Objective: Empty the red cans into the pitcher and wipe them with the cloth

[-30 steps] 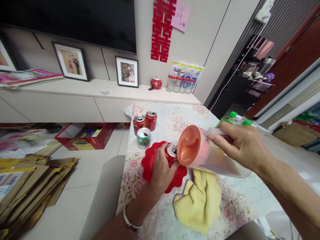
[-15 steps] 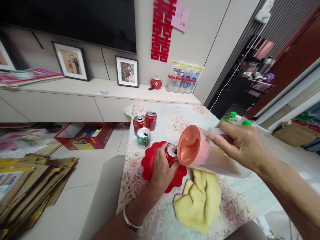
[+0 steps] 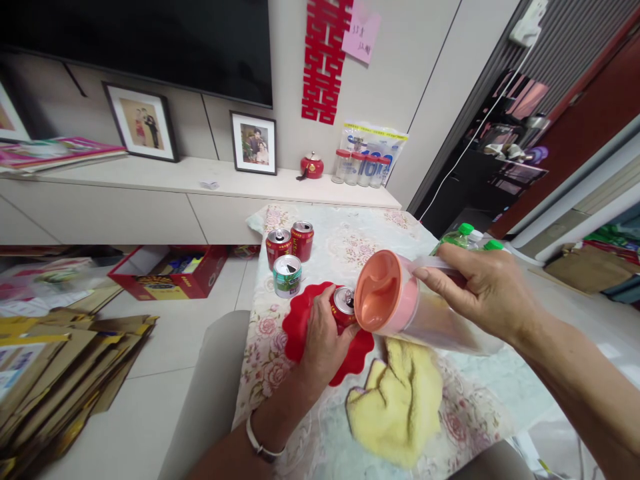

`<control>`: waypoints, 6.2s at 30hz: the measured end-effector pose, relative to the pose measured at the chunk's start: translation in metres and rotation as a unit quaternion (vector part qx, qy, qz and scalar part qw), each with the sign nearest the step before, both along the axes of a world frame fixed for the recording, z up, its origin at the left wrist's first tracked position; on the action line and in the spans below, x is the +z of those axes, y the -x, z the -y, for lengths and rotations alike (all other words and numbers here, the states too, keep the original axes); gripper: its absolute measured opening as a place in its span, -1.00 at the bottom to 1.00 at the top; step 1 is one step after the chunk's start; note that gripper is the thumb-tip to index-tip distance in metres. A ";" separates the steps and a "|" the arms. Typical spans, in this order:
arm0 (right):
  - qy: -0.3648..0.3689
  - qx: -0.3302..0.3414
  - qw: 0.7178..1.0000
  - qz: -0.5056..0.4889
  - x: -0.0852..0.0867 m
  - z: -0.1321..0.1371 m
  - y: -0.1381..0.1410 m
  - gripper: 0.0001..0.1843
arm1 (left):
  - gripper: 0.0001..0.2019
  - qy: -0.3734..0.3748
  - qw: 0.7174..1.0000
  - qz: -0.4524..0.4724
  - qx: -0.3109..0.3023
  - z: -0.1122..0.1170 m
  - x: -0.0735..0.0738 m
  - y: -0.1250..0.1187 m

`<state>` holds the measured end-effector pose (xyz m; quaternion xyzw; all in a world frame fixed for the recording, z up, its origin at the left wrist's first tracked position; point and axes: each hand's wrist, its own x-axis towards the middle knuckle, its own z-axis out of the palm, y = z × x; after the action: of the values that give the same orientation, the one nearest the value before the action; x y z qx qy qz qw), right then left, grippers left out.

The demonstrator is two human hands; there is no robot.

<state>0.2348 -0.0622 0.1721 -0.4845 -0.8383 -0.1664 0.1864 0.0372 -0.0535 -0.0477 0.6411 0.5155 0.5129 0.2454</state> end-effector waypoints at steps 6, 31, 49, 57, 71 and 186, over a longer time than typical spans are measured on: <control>-0.038 0.030 0.999 0.007 0.000 -0.001 0.001 -0.43 | -0.20 -0.001 1.000 0.006 0.001 0.000 0.000 0.000; -0.050 0.040 0.998 0.017 0.001 -0.002 0.003 -0.40 | -0.19 0.001 1.000 0.006 -0.002 -0.001 -0.002 -0.001; -0.028 0.024 0.999 0.003 0.002 -0.002 0.003 -0.40 | -0.20 0.010 1.000 0.015 -0.002 0.000 0.001 0.000; -0.043 0.033 0.998 0.019 0.000 -0.002 0.002 -0.41 | -0.21 0.007 1.000 0.011 -0.004 0.000 0.001 0.001; -0.041 0.034 0.998 0.032 -0.001 -0.002 -0.004 -0.45 | -0.21 0.010 1.000 0.012 -0.008 -0.002 -0.002 0.000; -0.025 0.031 0.999 0.034 -0.003 -0.002 -0.006 -0.48 | -0.20 0.000 1.000 0.011 0.001 -0.002 -0.004 -0.001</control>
<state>0.2411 -0.0600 0.1695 -0.4478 -0.8542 -0.1978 0.1753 0.0386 -0.0515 -0.0517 0.6345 0.5136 0.5205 0.2505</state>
